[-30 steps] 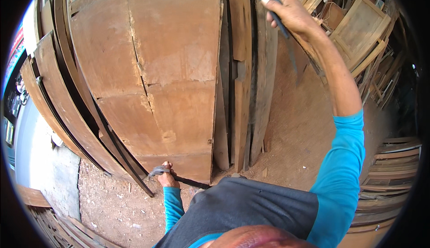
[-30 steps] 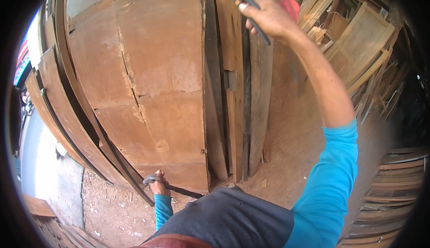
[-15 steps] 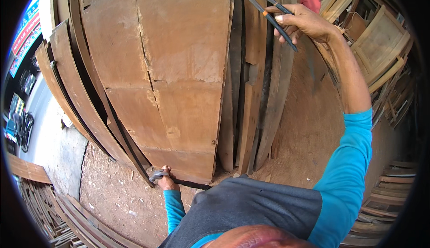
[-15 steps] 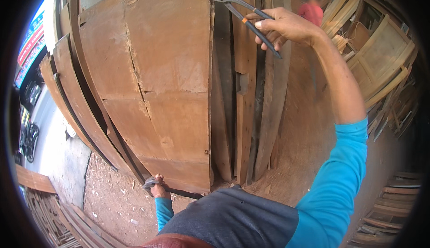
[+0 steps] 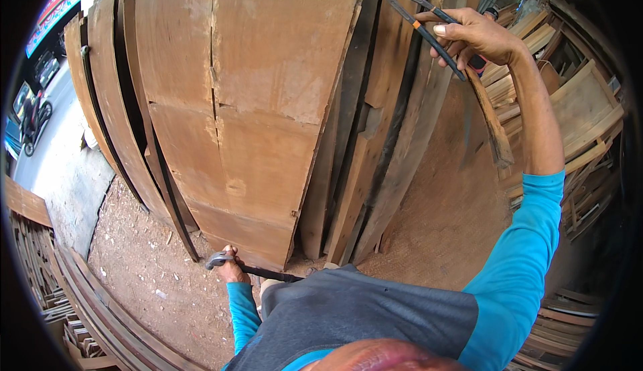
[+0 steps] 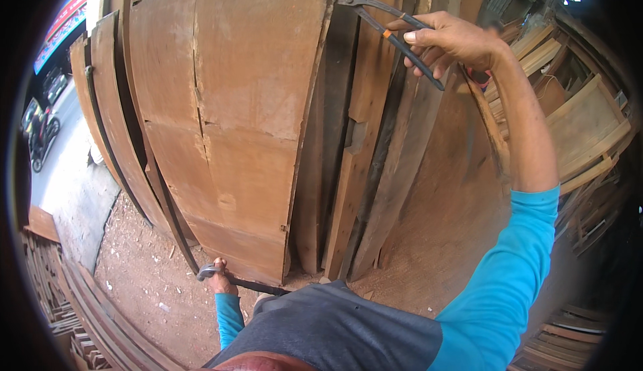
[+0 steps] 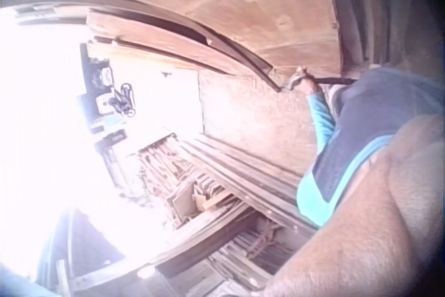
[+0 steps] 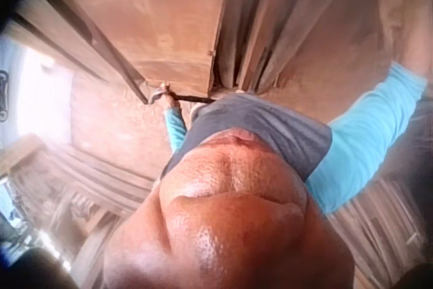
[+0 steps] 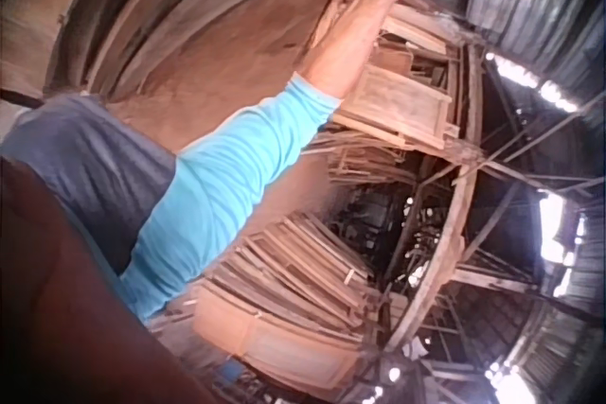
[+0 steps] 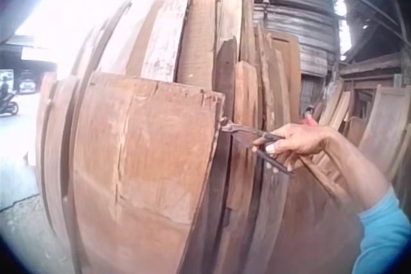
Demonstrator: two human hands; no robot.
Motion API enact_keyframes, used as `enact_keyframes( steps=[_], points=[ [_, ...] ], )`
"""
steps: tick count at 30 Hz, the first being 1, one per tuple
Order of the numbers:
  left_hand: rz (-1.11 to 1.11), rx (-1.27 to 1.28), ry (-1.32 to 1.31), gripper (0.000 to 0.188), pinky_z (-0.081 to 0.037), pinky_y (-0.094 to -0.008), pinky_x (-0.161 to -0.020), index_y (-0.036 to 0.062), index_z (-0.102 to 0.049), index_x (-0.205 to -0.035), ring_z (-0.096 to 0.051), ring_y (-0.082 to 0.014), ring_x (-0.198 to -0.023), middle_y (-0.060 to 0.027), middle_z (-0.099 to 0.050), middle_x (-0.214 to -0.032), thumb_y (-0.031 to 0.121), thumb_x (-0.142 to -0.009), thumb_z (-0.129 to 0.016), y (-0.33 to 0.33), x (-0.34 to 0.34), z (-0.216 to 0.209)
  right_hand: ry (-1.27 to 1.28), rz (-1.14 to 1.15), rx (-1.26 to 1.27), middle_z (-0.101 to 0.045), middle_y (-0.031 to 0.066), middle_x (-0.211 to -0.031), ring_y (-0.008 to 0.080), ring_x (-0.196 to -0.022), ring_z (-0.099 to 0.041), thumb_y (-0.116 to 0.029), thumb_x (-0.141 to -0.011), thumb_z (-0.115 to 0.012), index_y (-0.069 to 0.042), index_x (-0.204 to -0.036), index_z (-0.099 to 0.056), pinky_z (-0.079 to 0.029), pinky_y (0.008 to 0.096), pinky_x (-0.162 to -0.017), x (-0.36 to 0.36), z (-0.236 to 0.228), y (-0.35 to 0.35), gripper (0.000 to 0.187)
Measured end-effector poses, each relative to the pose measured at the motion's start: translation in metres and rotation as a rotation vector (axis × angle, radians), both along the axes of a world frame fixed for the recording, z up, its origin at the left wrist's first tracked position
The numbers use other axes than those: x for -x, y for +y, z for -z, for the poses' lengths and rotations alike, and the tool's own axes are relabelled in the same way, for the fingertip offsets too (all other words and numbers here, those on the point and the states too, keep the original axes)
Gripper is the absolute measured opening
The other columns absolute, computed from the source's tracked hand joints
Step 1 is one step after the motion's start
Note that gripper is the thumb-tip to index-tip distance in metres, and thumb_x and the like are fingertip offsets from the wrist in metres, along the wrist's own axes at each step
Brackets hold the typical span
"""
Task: The person uses a hammer and pliers to remove nails from stacked wooden panels. They repeatedly pry and pull nails from the edges of the panels, occasionally adjusting their grip and position to access different nail locations.
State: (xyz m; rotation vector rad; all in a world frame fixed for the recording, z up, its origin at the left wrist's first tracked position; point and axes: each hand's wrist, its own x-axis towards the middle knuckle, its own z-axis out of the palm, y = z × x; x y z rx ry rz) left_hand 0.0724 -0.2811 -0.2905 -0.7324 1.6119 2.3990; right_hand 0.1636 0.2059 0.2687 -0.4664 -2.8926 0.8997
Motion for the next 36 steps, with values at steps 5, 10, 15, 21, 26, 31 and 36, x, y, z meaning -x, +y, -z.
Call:
enact_keyframes(
  steps=[5, 10, 15, 21, 26, 31, 36],
  points=[
    [-0.016, -0.001, -0.027, 0.023, -0.040, -0.0204, -0.051, 0.0067, -0.066, -0.104, -0.048, -0.0070, -0.058, -0.0017, -0.066, -0.084, 0.021, -0.089, -0.074, 0.008, -0.011, 0.000, -0.052, -0.068, -0.028, -0.070, 0.0176, -0.088, 0.0209, -0.073, -0.075, -0.037, -0.097, -0.058, -0.005, -0.147, -0.046, -0.063, 0.0238, -0.051, 0.002, -0.015, 0.007, 0.061],
    [-0.044, -0.019, -0.037, 0.020, -0.040, -0.0202, -0.050, 0.0068, -0.066, -0.103, -0.048, -0.0066, -0.057, -0.0011, -0.065, -0.084, 0.019, -0.089, -0.073, 0.010, -0.020, 0.003, -0.101, -0.044, -0.074, -0.070, 0.0169, -0.090, 0.0190, -0.073, -0.073, -0.039, -0.098, -0.057, -0.005, -0.147, -0.045, -0.060, 0.0241, -0.053, 0.006, -0.026, 0.002, 0.061],
    [-0.040, -0.043, -0.012, 0.019, -0.039, -0.0199, -0.049, 0.0070, -0.066, -0.103, -0.048, -0.0064, -0.056, -0.0004, -0.063, -0.082, 0.016, -0.088, -0.073, 0.003, -0.023, 0.016, -0.131, 0.008, -0.095, -0.066, 0.0082, -0.082, 0.0133, -0.072, -0.069, -0.040, -0.099, -0.055, -0.005, -0.139, -0.054, -0.055, 0.0227, -0.055, 0.006, -0.029, -0.006, 0.053],
    [-0.103, -0.073, -0.015, 0.016, -0.039, -0.0197, -0.047, 0.0085, -0.065, -0.099, -0.047, -0.0069, -0.053, -0.0005, -0.064, -0.081, 0.015, -0.086, -0.074, -0.002, -0.018, 0.012, -0.075, -0.001, -0.034, -0.053, -0.0032, -0.067, 0.0071, -0.056, -0.059, -0.041, -0.100, -0.056, -0.002, -0.110, -0.063, -0.050, 0.0228, -0.054, 0.008, -0.006, 0.008, 0.041],
    [-0.039, -0.079, -0.015, 0.016, -0.040, -0.0200, -0.049, 0.0092, -0.065, -0.099, -0.048, -0.0071, -0.055, -0.0002, -0.064, -0.082, 0.016, -0.088, -0.074, -0.008, -0.001, 0.008, -0.025, 0.048, 0.192, -0.053, -0.0022, -0.066, 0.0052, -0.049, -0.054, -0.038, -0.100, -0.058, -0.003, -0.096, -0.061, -0.045, 0.0208, -0.045, 0.002, 0.012, -0.009, 0.035],
    [0.089, -0.080, -0.001, 0.016, -0.040, -0.0211, -0.051, 0.0098, -0.067, -0.099, -0.049, -0.0074, -0.057, 0.0011, -0.064, -0.082, 0.017, -0.088, -0.075, -0.014, 0.030, 0.010, 0.077, 0.097, 0.054, -0.049, -0.0057, -0.060, 0.0005, -0.044, -0.046, -0.045, -0.103, -0.055, -0.006, -0.086, -0.055, -0.040, 0.0171, -0.038, 0.001, 0.031, -0.026, 0.043],
    [0.215, -0.023, 0.051, 0.018, -0.040, -0.0229, -0.051, 0.0092, -0.068, -0.103, -0.048, -0.0075, -0.057, 0.0013, -0.064, -0.082, 0.018, -0.089, -0.075, -0.010, 0.063, 0.007, 0.173, 0.195, -0.146, -0.048, -0.0061, -0.059, 0.0007, -0.045, -0.046, -0.046, -0.103, -0.053, -0.008, -0.082, -0.054, -0.039, 0.0178, -0.039, 0.004, 0.044, -0.050, 0.044]
  ],
)
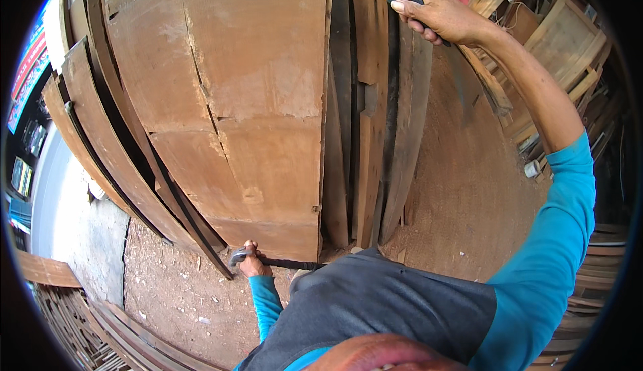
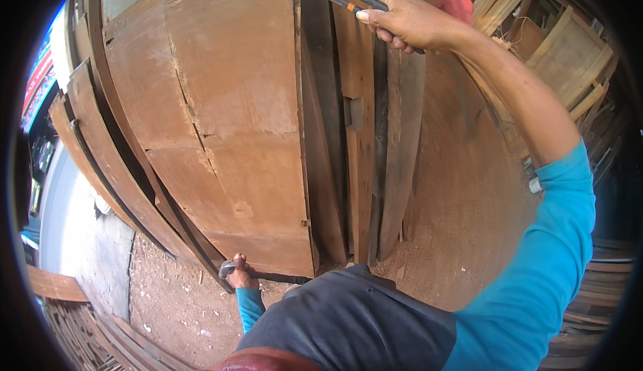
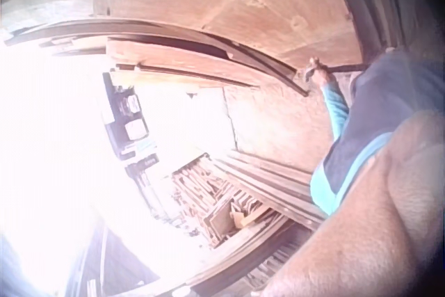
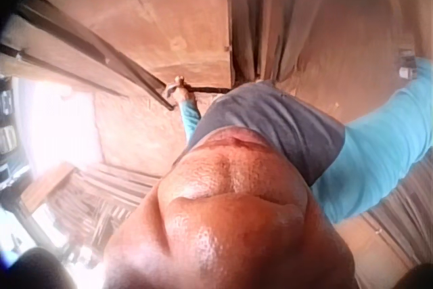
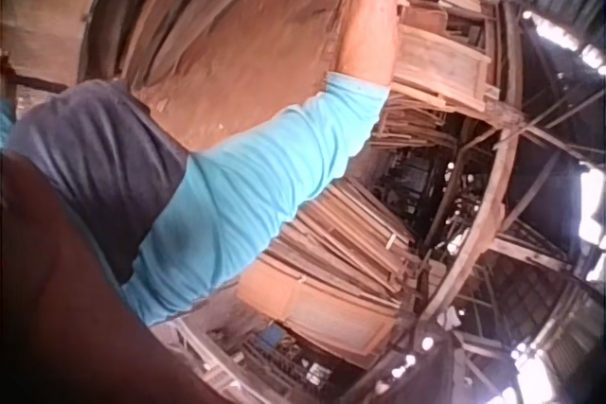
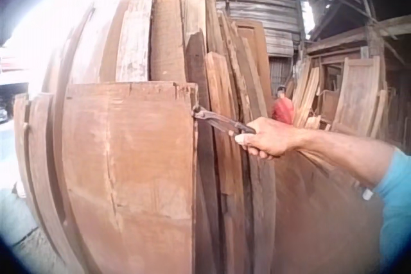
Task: The person uses a hammer and pliers to remove nails from stacked wooden panels. They repeatedly pry and pull nails from the edges of the panels, occasionally adjusting their grip and position to access different nail locations.
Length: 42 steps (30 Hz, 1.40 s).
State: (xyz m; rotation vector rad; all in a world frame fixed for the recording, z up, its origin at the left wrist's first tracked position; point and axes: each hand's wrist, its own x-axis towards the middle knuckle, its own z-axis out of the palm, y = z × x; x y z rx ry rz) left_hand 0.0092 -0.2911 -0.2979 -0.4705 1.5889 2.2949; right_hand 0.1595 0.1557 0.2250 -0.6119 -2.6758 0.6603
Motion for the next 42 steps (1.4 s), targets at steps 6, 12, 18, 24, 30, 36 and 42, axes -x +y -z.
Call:
enact_keyframes(
  steps=[6, 12, 18, 24, 30, 36, 42],
  points=[
    [0.072, -0.049, 0.043, 0.022, -0.041, -0.0233, -0.052, 0.0068, -0.066, -0.105, -0.049, -0.0079, -0.059, -0.0004, -0.064, -0.081, 0.019, -0.090, -0.074, -0.003, 0.035, -0.021, 0.319, 0.082, 0.508, -0.048, -0.0046, -0.066, 0.0036, -0.050, -0.046, -0.037, -0.106, -0.051, -0.006, -0.094, -0.051, -0.042, 0.0201, -0.042, 0.046, 0.079, -0.054, 0.033],
    [0.061, -0.008, 0.072, 0.028, -0.041, -0.0204, -0.052, 0.0048, -0.065, -0.106, -0.048, -0.0071, -0.059, -0.0016, -0.062, -0.085, 0.023, -0.089, -0.076, -0.036, 0.035, -0.042, 0.788, -0.049, 0.868, -0.053, -0.0004, -0.075, 0.0073, -0.056, -0.052, -0.036, -0.105, -0.053, -0.004, -0.097, -0.052, -0.047, 0.0231, -0.047, 0.093, 0.161, -0.113, 0.033],
    [0.092, 0.000, 0.117, 0.030, -0.039, -0.0195, -0.054, 0.0036, -0.065, -0.108, -0.049, -0.0060, -0.063, 0.0006, -0.060, -0.084, 0.025, -0.090, -0.075, -0.058, 0.046, -0.078, 0.547, -0.251, 0.806, -0.050, -0.0028, -0.066, 0.0059, -0.055, -0.052, -0.029, -0.108, -0.047, -0.004, -0.097, -0.053, -0.045, 0.0237, -0.049, 0.096, 0.236, -0.200, 0.027],
    [0.205, 0.035, 0.269, 0.028, -0.041, -0.0201, -0.061, 0.0085, -0.062, -0.109, -0.062, -0.0096, -0.082, -0.0039, -0.070, -0.102, 0.030, -0.093, -0.073, -0.004, 0.041, -0.152, 0.074, -0.417, 0.408, -0.060, 0.0145, -0.072, 0.0266, -0.066, -0.065, -0.026, -0.104, -0.056, 0.002, -0.106, -0.058, -0.051, 0.0405, -0.061, 0.053, 0.299, -0.222, 0.028],
    [0.263, -0.119, 0.331, 0.023, -0.044, -0.0182, -0.060, 0.0088, -0.062, -0.109, -0.062, -0.0081, -0.083, -0.0093, -0.072, -0.106, 0.022, -0.093, -0.073, 0.037, 0.008, -0.174, -0.114, -0.508, 0.377, -0.066, 0.0249, -0.081, 0.0394, -0.079, -0.069, -0.024, -0.101, -0.059, 0.003, -0.108, -0.059, -0.052, 0.0476, -0.068, 0.005, 0.320, -0.219, 0.028],
    [0.292, -0.128, 0.189, 0.025, -0.043, -0.0190, -0.060, 0.0046, -0.063, -0.108, -0.059, -0.0084, -0.076, -0.0097, -0.072, -0.107, 0.022, -0.094, -0.072, 0.061, -0.042, -0.169, -0.154, -0.481, 0.429, -0.066, 0.0257, -0.084, 0.0430, -0.083, -0.067, -0.026, -0.102, -0.058, 0.003, -0.105, -0.059, -0.051, 0.0491, -0.071, -0.042, 0.335, -0.186, 0.029],
    [0.275, -0.148, 0.142, 0.030, -0.045, -0.0193, -0.060, 0.0021, -0.063, -0.114, -0.057, -0.0081, -0.078, -0.0088, -0.070, -0.110, 0.023, -0.093, -0.072, 0.070, -0.081, -0.141, -0.287, -0.463, 0.427, -0.067, 0.0263, -0.093, 0.0467, -0.094, -0.065, -0.024, -0.101, -0.056, 0.003, -0.103, -0.057, -0.051, 0.0531, -0.079, -0.073, 0.334, -0.173, 0.027]
  ],
)
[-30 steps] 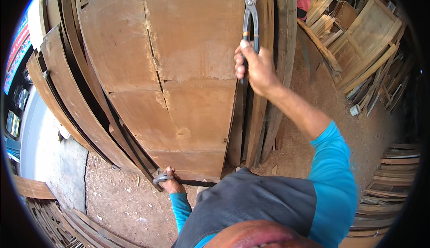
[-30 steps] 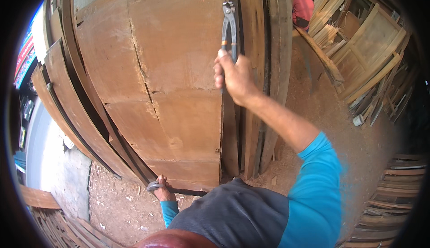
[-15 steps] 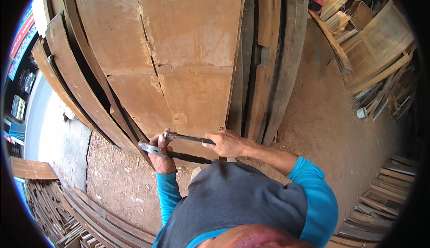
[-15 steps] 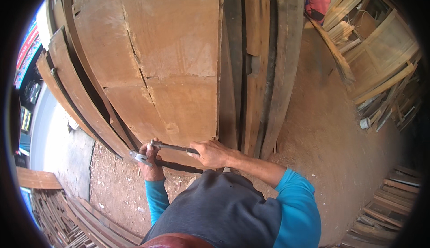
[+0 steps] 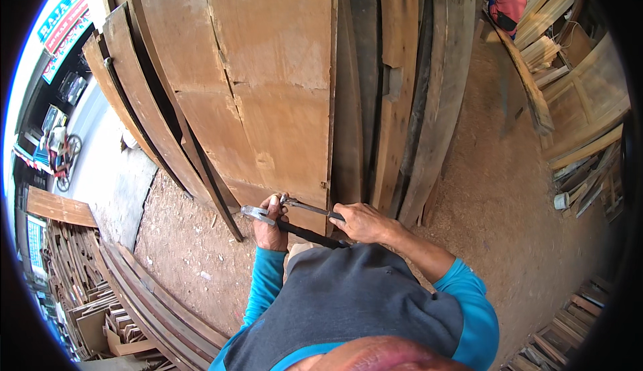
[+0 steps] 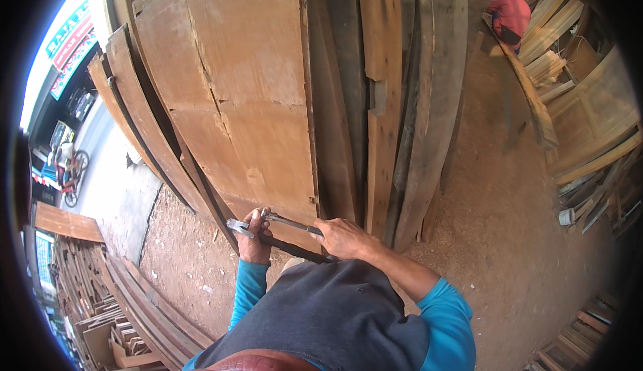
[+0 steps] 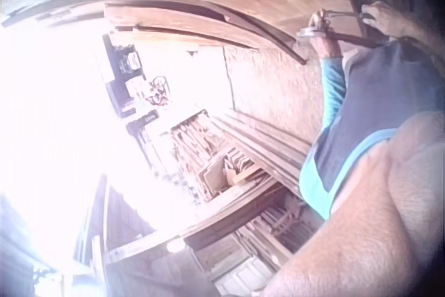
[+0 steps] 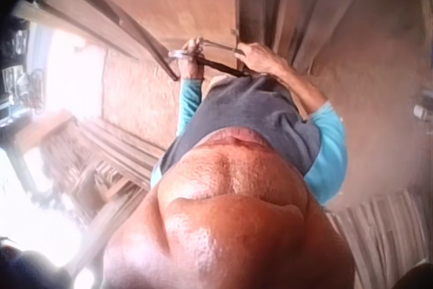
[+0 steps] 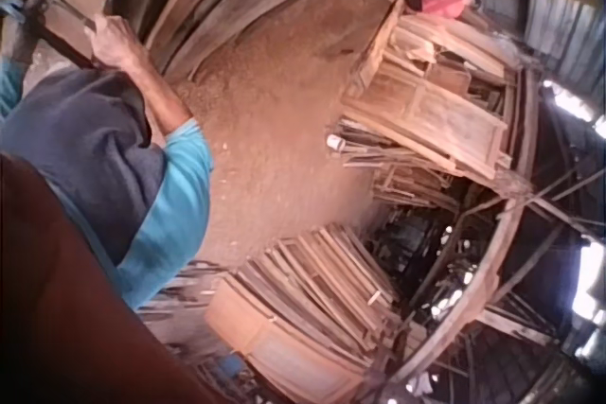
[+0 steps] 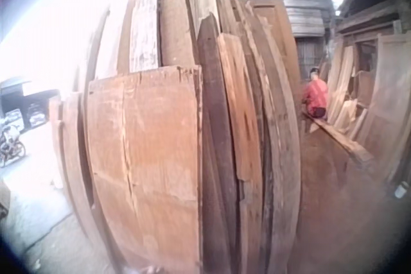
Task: The person uses a hammer and pliers to remove nails from stacked wooden panels. They repeatedly pry and pull nails from the edges of the panels, occasionally adjusting their grip and position to access different nail locations.
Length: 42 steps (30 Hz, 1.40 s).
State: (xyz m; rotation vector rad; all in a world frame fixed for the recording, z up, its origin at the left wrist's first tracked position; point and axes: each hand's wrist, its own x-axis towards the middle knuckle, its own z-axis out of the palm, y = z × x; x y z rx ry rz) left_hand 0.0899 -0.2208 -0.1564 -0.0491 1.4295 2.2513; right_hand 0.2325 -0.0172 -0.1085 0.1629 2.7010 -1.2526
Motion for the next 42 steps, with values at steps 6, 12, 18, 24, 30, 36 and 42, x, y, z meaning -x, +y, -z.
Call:
enact_keyframes(
  steps=[6, 12, 18, 24, 30, 36, 42],
  points=[
    [0.023, -0.056, -0.040, 0.029, -0.042, -0.0184, -0.059, 0.0028, -0.065, -0.111, -0.053, -0.0071, -0.075, -0.0062, -0.069, -0.110, 0.024, -0.093, -0.074, 0.000, -0.014, 0.005, 0.131, 0.002, -0.192, -0.066, 0.0229, -0.094, 0.0447, -0.092, -0.066, -0.023, -0.099, -0.059, 0.000, -0.101, -0.056, -0.053, 0.0528, -0.076, -0.019, 0.019, 0.001, 0.023],
    [-0.069, -0.006, -0.052, 0.030, -0.042, -0.0187, -0.059, 0.0040, -0.064, -0.111, -0.053, -0.0066, -0.074, -0.0060, -0.070, -0.109, 0.025, -0.092, -0.074, 0.001, -0.021, 0.007, 0.027, -0.064, -0.120, -0.068, 0.0225, -0.096, 0.0412, -0.098, -0.066, -0.023, -0.100, -0.055, 0.002, -0.114, -0.059, -0.053, 0.0495, -0.085, -0.013, 0.024, -0.006, 0.028],
    [-0.244, -0.093, -0.171, 0.028, -0.044, -0.0180, -0.055, 0.0086, -0.061, -0.109, -0.055, -0.0061, -0.067, -0.0071, -0.072, -0.108, 0.024, -0.091, -0.076, -0.022, -0.015, 0.026, -0.131, -0.102, 0.661, -0.069, 0.0061, -0.085, 0.0118, -0.078, -0.065, -0.032, -0.105, -0.054, 0.003, -0.120, -0.060, -0.054, 0.0308, -0.075, -0.014, 0.024, -0.008, 0.039],
    [-0.277, -0.088, -0.162, 0.026, -0.043, -0.0174, -0.054, 0.0101, -0.061, -0.109, -0.054, -0.0054, -0.065, -0.0055, -0.073, -0.105, 0.024, -0.091, -0.075, -0.049, -0.008, 0.049, 0.304, 0.220, 0.361, -0.050, -0.0041, -0.071, 0.0074, -0.060, -0.051, -0.031, -0.105, -0.047, -0.002, -0.108, -0.056, -0.048, 0.0282, -0.054, 0.027, -0.094, 0.059, 0.031],
    [-0.330, -0.102, -0.188, 0.027, -0.044, -0.0167, -0.053, 0.0101, -0.061, -0.108, -0.055, -0.0057, -0.065, -0.0055, -0.072, -0.105, 0.024, -0.091, -0.075, -0.065, 0.011, 0.065, 1.220, 0.271, -0.096, -0.057, -0.0007, -0.100, 0.0027, -0.069, -0.045, -0.027, -0.108, -0.045, -0.005, -0.152, -0.038, -0.041, 0.0182, -0.061, 0.055, -0.215, 0.104, 0.050],
    [-0.320, -0.122, -0.188, 0.027, -0.044, -0.0162, -0.051, 0.0112, -0.059, -0.109, -0.056, -0.0056, -0.064, -0.0055, -0.072, -0.105, 0.024, -0.091, -0.076, -0.079, 0.032, 0.073, 1.128, 0.501, -0.929, -0.062, 0.0060, -0.096, 0.0185, -0.070, -0.059, -0.025, -0.102, -0.057, -0.017, -0.155, -0.037, -0.054, 0.0349, -0.069, 0.084, -0.196, 0.164, 0.057],
    [-0.366, -0.082, -0.203, 0.029, -0.043, -0.0167, -0.050, 0.0111, -0.059, -0.108, -0.055, -0.0056, -0.063, -0.0051, -0.072, -0.104, 0.024, -0.090, -0.077, -0.088, 0.051, 0.077, 1.042, 0.616, -0.892, -0.062, 0.0087, -0.091, 0.0221, -0.079, -0.063, -0.017, -0.097, -0.065, -0.023, -0.153, -0.041, -0.056, 0.0371, -0.071, 0.069, -0.185, 0.151, 0.061]
  ],
)
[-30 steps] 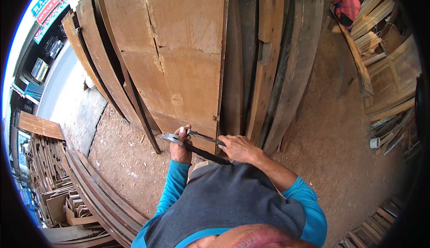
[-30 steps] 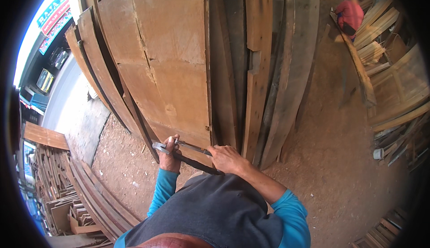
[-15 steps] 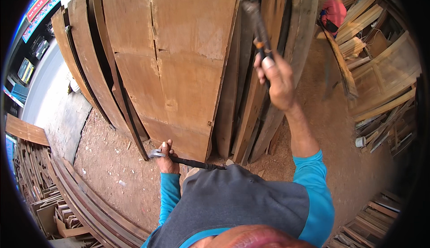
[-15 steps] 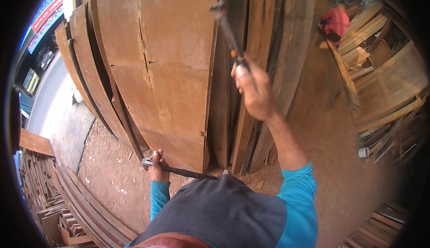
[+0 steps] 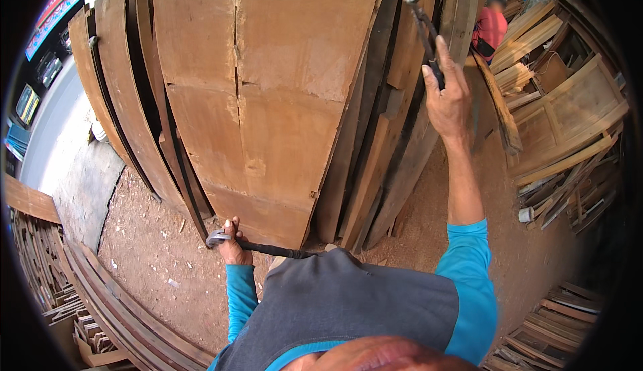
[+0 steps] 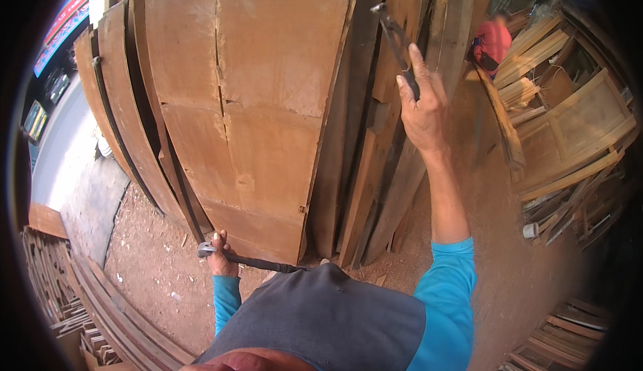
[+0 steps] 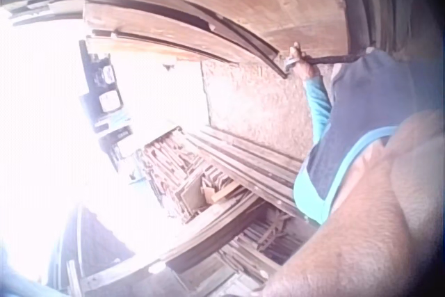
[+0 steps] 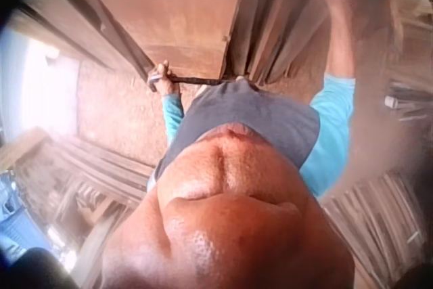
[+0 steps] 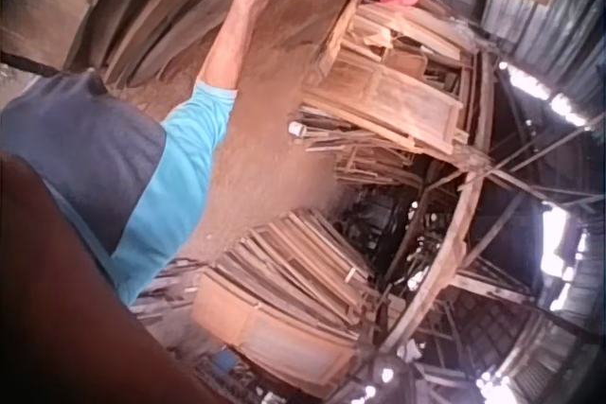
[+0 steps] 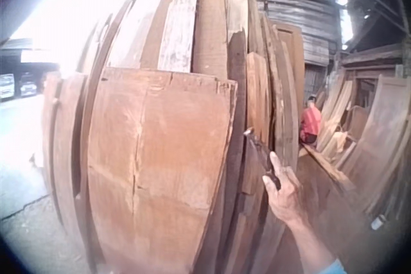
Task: The person uses a hammer and pliers to remove nails from stacked wooden panels. They repeatedly pry and pull nails from the edges of the panels, occasionally adjusting their grip and position to access different nail locations.
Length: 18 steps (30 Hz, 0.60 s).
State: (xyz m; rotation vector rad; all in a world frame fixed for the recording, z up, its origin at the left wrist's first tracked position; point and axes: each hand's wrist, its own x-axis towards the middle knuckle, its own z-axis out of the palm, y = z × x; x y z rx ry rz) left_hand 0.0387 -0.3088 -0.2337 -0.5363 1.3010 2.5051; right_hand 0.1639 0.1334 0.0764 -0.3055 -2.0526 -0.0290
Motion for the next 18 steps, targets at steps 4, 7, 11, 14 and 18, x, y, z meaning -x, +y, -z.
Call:
enact_keyframes(
  steps=[4, 7, 11, 14, 18],
  points=[
    [0.000, 0.035, 0.003, 0.031, -0.043, -0.0167, -0.051, 0.0111, -0.059, -0.109, -0.055, -0.0062, -0.063, -0.0062, -0.072, -0.104, 0.024, -0.089, -0.079, 0.004, 0.008, -0.005, 0.278, -0.085, -0.222, -0.062, 0.0097, -0.094, 0.0213, -0.080, -0.062, -0.011, -0.095, -0.067, -0.013, -0.156, -0.034, -0.054, 0.0355, -0.065, 0.003, -0.024, 0.012, 0.069],
    [0.026, 0.047, 0.019, 0.032, -0.043, -0.0168, -0.051, 0.0110, -0.059, -0.110, -0.054, -0.0061, -0.063, -0.0071, -0.072, -0.104, 0.024, -0.089, -0.079, 0.013, 0.005, -0.008, -0.134, 0.160, -0.319, -0.054, 0.0066, -0.086, 0.0222, -0.077, -0.063, -0.006, -0.090, -0.069, -0.034, -0.155, -0.034, -0.058, 0.0368, -0.065, -0.005, -0.011, 0.036, 0.080],
    [-0.004, 0.073, 0.026, 0.032, -0.043, -0.0166, -0.052, 0.0111, -0.060, -0.110, -0.053, -0.0055, -0.063, -0.0068, -0.072, -0.104, 0.025, -0.088, -0.079, 0.018, -0.002, -0.006, -0.280, 0.241, -0.055, -0.050, 0.0027, -0.079, 0.0200, -0.075, -0.062, -0.005, -0.084, -0.074, -0.046, -0.148, -0.043, -0.060, 0.0362, -0.066, -0.020, 0.022, 0.039, 0.082],
    [0.019, 0.080, -0.004, 0.033, -0.043, -0.0162, -0.053, 0.0108, -0.059, -0.111, -0.053, -0.0054, -0.064, -0.0066, -0.072, -0.106, 0.025, -0.089, -0.079, 0.015, -0.005, 0.003, 0.021, 0.045, -0.037, -0.051, 0.0008, -0.079, 0.0177, -0.073, -0.061, -0.006, -0.085, -0.074, -0.041, -0.144, -0.051, -0.059, 0.0356, -0.064, -0.018, -0.002, 0.018, 0.073],
    [0.014, 0.113, 0.014, 0.033, -0.043, -0.0168, -0.053, 0.0102, -0.059, -0.111, -0.053, -0.0059, -0.064, -0.0064, -0.072, -0.106, 0.026, -0.089, -0.078, 0.020, -0.011, 0.002, 0.409, -0.202, -0.221, -0.050, -0.0003, -0.079, 0.0163, -0.070, -0.059, -0.006, -0.085, -0.074, -0.042, -0.145, -0.051, -0.058, 0.0335, -0.061, -0.007, -0.040, 0.028, 0.073]
  ],
)
